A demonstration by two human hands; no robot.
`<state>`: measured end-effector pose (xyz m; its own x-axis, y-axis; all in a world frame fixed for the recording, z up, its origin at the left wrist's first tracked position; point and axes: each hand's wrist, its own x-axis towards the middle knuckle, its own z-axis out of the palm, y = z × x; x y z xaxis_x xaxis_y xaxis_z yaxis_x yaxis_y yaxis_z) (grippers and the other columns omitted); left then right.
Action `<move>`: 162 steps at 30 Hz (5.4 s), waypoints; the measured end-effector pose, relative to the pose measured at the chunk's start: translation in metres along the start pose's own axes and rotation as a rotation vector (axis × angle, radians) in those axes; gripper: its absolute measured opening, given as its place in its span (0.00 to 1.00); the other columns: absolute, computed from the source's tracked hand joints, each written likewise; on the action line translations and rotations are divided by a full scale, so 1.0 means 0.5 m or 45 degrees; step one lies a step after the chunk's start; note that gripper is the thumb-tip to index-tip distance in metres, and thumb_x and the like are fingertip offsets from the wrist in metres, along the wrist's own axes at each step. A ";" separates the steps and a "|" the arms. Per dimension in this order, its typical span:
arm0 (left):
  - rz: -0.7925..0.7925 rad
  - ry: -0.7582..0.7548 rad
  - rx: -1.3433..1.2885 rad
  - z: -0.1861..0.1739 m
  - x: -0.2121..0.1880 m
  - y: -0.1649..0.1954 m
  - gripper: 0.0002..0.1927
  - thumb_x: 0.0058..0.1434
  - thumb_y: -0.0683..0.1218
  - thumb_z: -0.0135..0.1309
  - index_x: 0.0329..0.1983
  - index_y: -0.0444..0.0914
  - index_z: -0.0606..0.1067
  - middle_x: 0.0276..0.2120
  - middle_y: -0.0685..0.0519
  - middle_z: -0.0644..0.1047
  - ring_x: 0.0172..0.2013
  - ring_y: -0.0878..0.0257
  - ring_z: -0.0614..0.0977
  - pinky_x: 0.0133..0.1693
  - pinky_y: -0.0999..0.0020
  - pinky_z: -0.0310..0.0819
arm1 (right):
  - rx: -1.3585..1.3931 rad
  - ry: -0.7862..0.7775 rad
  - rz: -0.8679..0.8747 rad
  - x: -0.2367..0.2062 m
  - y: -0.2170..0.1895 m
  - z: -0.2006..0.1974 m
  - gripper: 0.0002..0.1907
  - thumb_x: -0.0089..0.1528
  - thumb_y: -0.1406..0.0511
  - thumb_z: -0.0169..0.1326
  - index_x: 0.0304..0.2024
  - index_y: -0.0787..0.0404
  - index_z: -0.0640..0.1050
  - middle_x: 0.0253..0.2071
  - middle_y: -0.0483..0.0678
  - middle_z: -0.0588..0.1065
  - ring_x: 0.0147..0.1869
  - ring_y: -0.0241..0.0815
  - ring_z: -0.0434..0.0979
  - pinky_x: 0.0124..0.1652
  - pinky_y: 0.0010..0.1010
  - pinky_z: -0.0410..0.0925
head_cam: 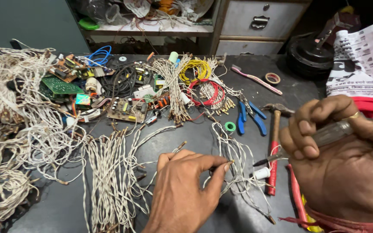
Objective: The person uses a soldering iron and pliers to strip, twist, and solder white wires on a cluttered workbench. They repeatedly heat wire ends and join them, handling multiple wire segments one at a time.
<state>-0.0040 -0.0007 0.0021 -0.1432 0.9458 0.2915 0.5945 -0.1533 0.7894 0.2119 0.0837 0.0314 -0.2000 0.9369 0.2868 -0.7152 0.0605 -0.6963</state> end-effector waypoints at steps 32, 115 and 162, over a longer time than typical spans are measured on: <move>0.147 -0.057 0.091 0.015 -0.006 0.000 0.06 0.55 0.46 0.62 0.34 0.43 0.85 0.29 0.55 0.84 0.37 0.61 0.82 0.49 0.58 0.61 | -0.018 0.004 -0.001 -0.013 0.026 0.041 0.20 0.68 0.58 0.42 0.33 0.70 0.71 0.28 0.56 0.68 0.32 0.44 0.61 0.37 0.37 0.57; 0.089 -0.233 0.200 0.069 -0.013 -0.082 0.07 0.55 0.50 0.63 0.37 0.49 0.86 0.28 0.57 0.82 0.40 0.62 0.81 0.51 0.56 0.59 | -0.094 -0.005 0.107 -0.006 0.053 0.060 0.15 0.68 0.60 0.41 0.41 0.68 0.71 0.34 0.53 0.66 0.37 0.44 0.62 0.40 0.37 0.59; 0.016 -0.285 0.180 0.064 -0.016 -0.066 0.07 0.56 0.51 0.63 0.35 0.47 0.86 0.27 0.55 0.82 0.38 0.62 0.80 0.51 0.59 0.59 | -0.133 -0.116 0.191 -0.022 0.069 0.046 0.15 0.66 0.61 0.47 0.42 0.70 0.71 0.36 0.54 0.66 0.40 0.44 0.63 0.40 0.36 0.59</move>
<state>0.0028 0.0059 -0.0438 0.0342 0.9862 0.1618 0.7020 -0.1389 0.6985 0.1738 0.0673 0.0194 -0.3622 0.9034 0.2296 -0.6005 -0.0377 -0.7988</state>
